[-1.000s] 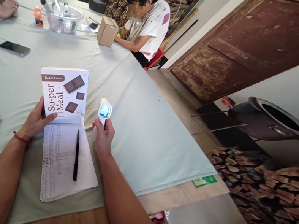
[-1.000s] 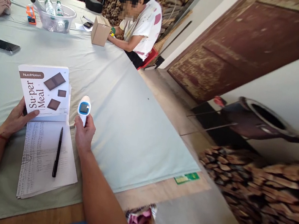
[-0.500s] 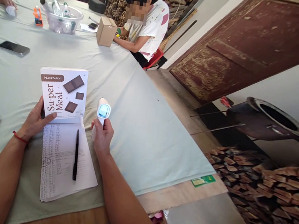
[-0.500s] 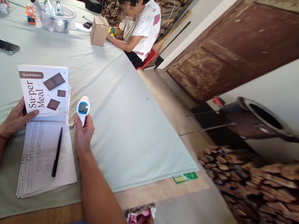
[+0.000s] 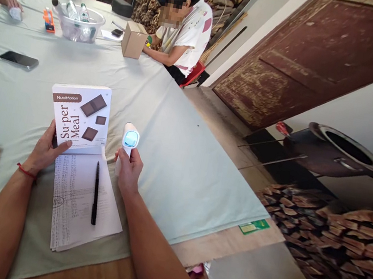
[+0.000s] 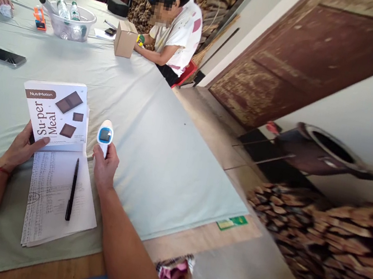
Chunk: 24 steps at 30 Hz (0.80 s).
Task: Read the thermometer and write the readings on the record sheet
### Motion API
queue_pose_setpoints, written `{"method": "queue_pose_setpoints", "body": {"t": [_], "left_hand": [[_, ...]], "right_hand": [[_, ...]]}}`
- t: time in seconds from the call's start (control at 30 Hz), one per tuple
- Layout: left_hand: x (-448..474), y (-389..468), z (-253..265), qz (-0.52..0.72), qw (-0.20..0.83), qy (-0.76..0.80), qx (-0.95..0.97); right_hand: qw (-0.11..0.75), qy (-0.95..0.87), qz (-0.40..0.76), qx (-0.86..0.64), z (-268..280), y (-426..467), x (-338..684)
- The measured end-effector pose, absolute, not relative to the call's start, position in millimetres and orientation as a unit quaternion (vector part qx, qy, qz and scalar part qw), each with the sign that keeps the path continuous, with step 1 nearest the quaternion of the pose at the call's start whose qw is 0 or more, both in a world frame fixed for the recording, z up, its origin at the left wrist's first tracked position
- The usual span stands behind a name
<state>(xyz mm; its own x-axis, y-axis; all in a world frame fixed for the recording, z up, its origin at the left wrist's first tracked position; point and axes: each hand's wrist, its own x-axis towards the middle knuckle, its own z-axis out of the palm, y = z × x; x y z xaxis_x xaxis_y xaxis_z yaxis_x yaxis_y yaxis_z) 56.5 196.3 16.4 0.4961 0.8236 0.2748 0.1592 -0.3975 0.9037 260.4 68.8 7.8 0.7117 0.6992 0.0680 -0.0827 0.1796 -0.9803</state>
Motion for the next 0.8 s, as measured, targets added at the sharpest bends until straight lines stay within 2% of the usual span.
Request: {"method": "queue_pose_setpoints", "body": {"t": [0.8], "left_hand": [[56.0,193.9,18.0,0.371,0.451,0.34,0.737]], "right_hand": [[0.724,-0.266,0.275,-0.574,9.1,67.7,260.0]]}}
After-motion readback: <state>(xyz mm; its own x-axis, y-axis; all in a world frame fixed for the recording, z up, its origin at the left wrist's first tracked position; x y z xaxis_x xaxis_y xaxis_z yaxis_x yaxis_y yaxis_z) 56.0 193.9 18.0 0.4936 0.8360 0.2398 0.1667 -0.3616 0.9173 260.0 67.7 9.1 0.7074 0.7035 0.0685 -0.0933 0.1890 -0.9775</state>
